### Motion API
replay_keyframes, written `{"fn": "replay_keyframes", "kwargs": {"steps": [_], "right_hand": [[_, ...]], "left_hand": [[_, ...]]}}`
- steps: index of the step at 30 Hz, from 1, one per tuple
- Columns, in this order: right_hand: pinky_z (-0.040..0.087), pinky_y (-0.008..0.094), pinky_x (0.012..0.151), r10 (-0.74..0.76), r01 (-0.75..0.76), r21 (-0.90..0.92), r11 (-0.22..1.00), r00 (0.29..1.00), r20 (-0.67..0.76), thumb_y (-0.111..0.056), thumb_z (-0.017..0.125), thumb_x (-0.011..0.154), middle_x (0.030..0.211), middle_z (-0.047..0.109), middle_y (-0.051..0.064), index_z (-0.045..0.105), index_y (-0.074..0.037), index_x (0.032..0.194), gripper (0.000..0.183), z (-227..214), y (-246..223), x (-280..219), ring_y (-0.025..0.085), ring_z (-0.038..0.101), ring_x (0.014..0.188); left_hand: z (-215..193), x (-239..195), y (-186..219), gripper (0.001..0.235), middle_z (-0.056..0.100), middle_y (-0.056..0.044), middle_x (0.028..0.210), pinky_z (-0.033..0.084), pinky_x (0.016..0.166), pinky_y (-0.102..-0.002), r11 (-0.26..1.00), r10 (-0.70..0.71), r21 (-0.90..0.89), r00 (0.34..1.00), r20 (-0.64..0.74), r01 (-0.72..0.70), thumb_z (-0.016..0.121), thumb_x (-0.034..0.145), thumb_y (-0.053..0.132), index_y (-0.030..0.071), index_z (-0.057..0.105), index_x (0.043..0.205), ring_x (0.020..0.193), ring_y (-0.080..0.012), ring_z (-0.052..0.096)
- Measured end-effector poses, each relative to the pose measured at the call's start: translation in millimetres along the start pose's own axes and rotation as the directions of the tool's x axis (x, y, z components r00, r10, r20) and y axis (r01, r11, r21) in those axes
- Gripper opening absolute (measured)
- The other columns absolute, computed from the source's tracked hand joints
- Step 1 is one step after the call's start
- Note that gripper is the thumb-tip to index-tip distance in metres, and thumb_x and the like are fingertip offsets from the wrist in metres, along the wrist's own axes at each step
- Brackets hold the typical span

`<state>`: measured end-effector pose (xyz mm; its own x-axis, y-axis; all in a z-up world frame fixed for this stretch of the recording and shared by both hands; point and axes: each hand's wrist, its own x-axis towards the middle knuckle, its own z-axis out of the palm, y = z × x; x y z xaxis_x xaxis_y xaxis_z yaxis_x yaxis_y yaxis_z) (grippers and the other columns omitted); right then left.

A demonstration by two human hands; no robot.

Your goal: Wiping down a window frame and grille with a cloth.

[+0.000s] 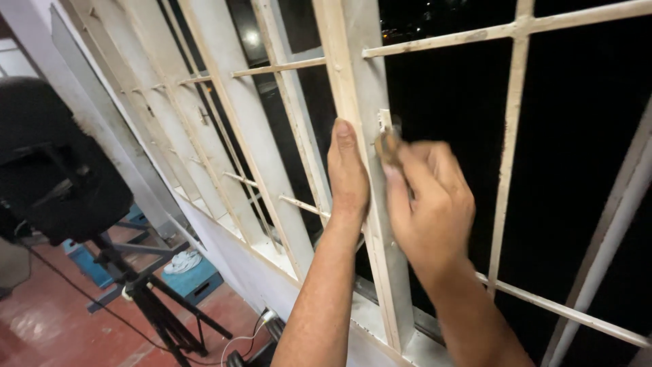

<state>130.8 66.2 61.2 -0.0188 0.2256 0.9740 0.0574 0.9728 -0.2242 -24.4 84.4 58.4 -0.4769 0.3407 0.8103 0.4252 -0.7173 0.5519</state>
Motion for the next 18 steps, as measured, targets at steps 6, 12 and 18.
{"fn": "replay_keyframes", "kwargs": {"steps": [6,12,18], "right_hand": [[0.054,0.043,0.085,-0.132,0.133,-0.135,0.982,0.991,0.016,-0.005,0.072,0.089,0.108,0.063,0.016,0.072,-0.001,0.115,0.026,23.3,0.7,-2.7,0.035,0.065,0.1],[0.055,0.039,0.081,0.098,-0.097,-0.019,0.995,0.988,0.116,-0.003,0.073,0.088,0.105,0.067,0.011,0.074,-0.004,0.114,0.027,-4.7,7.5,-28.2,0.03,0.069,0.093],[0.053,0.042,0.081,-0.154,0.153,-0.014,0.988,0.988,-0.026,0.001,0.072,0.085,0.106,0.06,0.018,0.073,-0.002,0.129,0.044,25.0,5.5,-17.9,0.034,0.063,0.094]], "left_hand": [[-0.5,1.5,1.3,0.064,0.068,-0.011,0.109,0.055,0.089,-0.033,0.98,-0.092,-0.175,0.995,0.041,0.098,0.033,0.107,0.057,0.001,0.058,0.123,0.097,-0.0192,0.065],[2.5,-3.6,14.1,0.07,0.066,-0.01,0.122,0.046,0.101,-0.029,0.998,-0.052,-0.038,0.998,-0.031,0.051,0.034,0.107,0.06,-0.002,0.056,0.133,0.112,-0.0168,0.06],[-9.8,-0.7,-10.7,0.073,0.062,-0.014,0.124,0.047,0.102,-0.031,0.99,-0.063,-0.123,0.997,0.05,0.068,0.036,0.111,0.059,-0.007,0.057,0.134,0.113,-0.0187,0.057]]}}
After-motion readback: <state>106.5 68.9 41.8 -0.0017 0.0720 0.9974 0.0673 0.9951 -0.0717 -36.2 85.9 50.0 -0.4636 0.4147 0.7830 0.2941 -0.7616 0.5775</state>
